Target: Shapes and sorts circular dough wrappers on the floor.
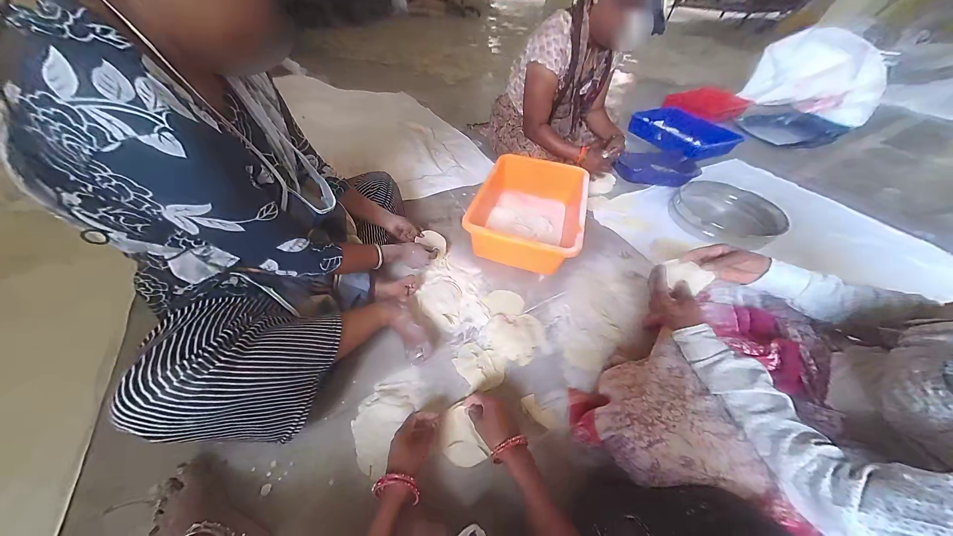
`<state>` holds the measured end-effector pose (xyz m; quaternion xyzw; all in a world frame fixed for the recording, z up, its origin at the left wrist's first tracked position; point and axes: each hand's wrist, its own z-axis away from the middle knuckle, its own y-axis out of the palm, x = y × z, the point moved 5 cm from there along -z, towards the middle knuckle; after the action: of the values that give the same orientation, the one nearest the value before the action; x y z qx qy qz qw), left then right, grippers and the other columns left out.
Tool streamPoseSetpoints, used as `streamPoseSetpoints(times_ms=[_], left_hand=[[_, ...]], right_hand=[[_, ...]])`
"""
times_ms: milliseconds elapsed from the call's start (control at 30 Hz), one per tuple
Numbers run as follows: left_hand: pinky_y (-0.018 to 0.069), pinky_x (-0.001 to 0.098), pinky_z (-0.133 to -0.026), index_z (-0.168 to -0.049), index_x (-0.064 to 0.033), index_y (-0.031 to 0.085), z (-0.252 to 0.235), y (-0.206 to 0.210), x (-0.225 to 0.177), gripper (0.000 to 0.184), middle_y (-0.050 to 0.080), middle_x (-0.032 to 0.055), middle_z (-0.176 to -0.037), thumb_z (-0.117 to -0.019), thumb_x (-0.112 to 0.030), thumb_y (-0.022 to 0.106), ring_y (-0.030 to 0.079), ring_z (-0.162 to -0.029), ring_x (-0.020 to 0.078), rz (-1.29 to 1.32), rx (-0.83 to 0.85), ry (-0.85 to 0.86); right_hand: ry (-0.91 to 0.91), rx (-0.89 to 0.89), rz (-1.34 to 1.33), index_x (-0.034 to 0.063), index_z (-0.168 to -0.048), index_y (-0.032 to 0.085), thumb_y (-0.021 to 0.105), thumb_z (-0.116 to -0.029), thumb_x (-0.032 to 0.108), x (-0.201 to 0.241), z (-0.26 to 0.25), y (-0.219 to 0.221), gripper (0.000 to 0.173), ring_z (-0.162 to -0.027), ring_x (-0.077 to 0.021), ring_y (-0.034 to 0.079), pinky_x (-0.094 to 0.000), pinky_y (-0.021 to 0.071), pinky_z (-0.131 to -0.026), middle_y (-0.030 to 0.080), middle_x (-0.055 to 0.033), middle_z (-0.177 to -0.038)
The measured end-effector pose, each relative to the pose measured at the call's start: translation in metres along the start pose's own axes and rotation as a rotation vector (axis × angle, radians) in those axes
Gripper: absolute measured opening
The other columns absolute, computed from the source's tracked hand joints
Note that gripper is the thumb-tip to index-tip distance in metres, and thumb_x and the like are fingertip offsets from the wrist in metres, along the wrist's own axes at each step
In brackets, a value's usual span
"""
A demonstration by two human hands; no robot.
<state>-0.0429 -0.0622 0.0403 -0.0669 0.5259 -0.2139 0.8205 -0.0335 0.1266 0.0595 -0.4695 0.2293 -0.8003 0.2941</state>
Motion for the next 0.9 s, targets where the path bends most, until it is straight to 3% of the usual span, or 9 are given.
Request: streamPoseSetpoints(times_ms=[100, 267, 400, 533, 633, 733, 833, 900], left_hand=[[0.0558, 0.0417, -0.078, -0.123, 0.0014, 0.064, 0.000, 0.002, 0.002, 0.026, 0.068, 0.0184, -0.109, -0.1000, -0.010, 0.062, 0.067, -0.088, 0.0241, 0.007, 0.017, -0.008], [0.0560, 0.0425, -0.080, -0.123, 0.0012, 0.064, -0.001, 0.002, 0.001, 0.027, 0.069, 0.0182, -0.111, -0.0985, -0.010, 0.064, 0.068, -0.091, 0.0248, -0.028, 0.012, 0.012], [0.0539, 0.0458, -0.093, -0.122, -0.0006, 0.068, -0.001, 0.007, -0.001, 0.026, 0.070, 0.0180, -0.115, -0.0993, -0.012, 0.063, 0.068, -0.102, 0.0275, -0.135, 0.072, 0.074], [0.0511, 0.0468, -0.102, -0.123, -0.0011, 0.069, 0.000, 0.016, -0.004, 0.027, 0.070, 0.0191, -0.118, -0.1007, -0.013, 0.060, 0.068, -0.111, 0.0297, -0.238, 0.142, 0.134], [0.0468, 0.0482, -0.108, -0.126, -0.0034, 0.070, 0.002, 0.018, -0.004, 0.029, 0.068, 0.0197, -0.125, -0.1014, -0.016, 0.060, 0.064, -0.119, 0.0322, -0.316, 0.179, 0.118], [0.0446, 0.0478, -0.111, -0.129, -0.0055, 0.069, 0.000, 0.022, -0.007, 0.031, 0.067, 0.0191, -0.129, -0.1022, -0.018, 0.059, 0.062, -0.124, 0.0322, -0.367, 0.218, 0.098], [0.0425, 0.0469, -0.113, -0.132, -0.0051, 0.067, 0.001, 0.022, -0.006, 0.033, 0.065, 0.0189, -0.132, -0.1029, -0.020, 0.059, 0.060, -0.127, 0.0319, -0.403, 0.239, 0.075], [0.0415, 0.0472, -0.114, -0.132, -0.0046, 0.067, 0.001, 0.022, -0.006, 0.034, 0.065, 0.0193, -0.133, -0.1029, -0.021, 0.059, 0.059, -0.128, 0.0323, -0.411, 0.240, 0.070]], right_hand=[[-0.109, -0.004, -0.122, 0.0063, -0.122, 0.072, 0.062, -0.1005, 0.016, 0.003, -0.002, 0.001, 0.026, -0.115, -0.0255, 0.068, -0.0453, 0.0501, -0.106, 0.072, -0.0136, -0.120], [-0.064, 0.025, -0.019, 0.0067, -0.126, 0.070, 0.060, -0.1013, 0.016, 0.004, -0.009, 0.003, 0.029, -0.122, -0.0280, 0.065, -0.0489, 0.0479, -0.108, 0.070, -0.0142, -0.126], [-0.008, -0.013, 0.006, 0.0059, -0.128, 0.068, 0.062, -0.0995, 0.015, 0.001, -0.008, -0.002, 0.031, -0.120, -0.0295, 0.065, -0.0499, 0.0497, -0.105, 0.069, -0.0155, -0.126], [0.033, -0.088, 0.103, 0.0048, -0.131, 0.066, 0.066, -0.0949, 0.012, 0.006, 0.007, -0.010, 0.037, -0.131, -0.0351, 0.057, -0.0509, 0.0464, -0.109, 0.061, -0.0197, -0.138], [-0.054, 0.049, 0.102, 0.0048, -0.126, 0.069, 0.063, -0.0957, 0.010, 0.006, 0.024, 0.002, 0.031, -0.124, -0.0327, 0.062, -0.0511, 0.0488, -0.106, 0.067, -0.0180, -0.128], [-0.077, 0.203, 0.242, 0.0067, -0.133, 0.066, 0.057, -0.0953, 0.004, 0.007, 0.034, 0.015, 0.039, -0.131, -0.0366, 0.057, -0.0545, 0.0445, -0.111, 0.062, -0.0203, -0.137], [-0.057, 0.342, 0.304, 0.0044, -0.122, 0.071, 0.058, -0.0938, 0.001, 0.012, 0.042, 0.016, 0.031, -0.128, -0.0389, 0.058, -0.0583, 0.0462, -0.106, 0.064, -0.0219, -0.133], [-0.040, 0.352, 0.296, 0.0039, -0.121, 0.071, 0.057, -0.0940, 0.001, 0.014, 0.044, 0.010, 0.030, -0.125, -0.0381, 0.060, -0.0584, 0.0479, -0.104, 0.065, -0.0211, -0.130]])
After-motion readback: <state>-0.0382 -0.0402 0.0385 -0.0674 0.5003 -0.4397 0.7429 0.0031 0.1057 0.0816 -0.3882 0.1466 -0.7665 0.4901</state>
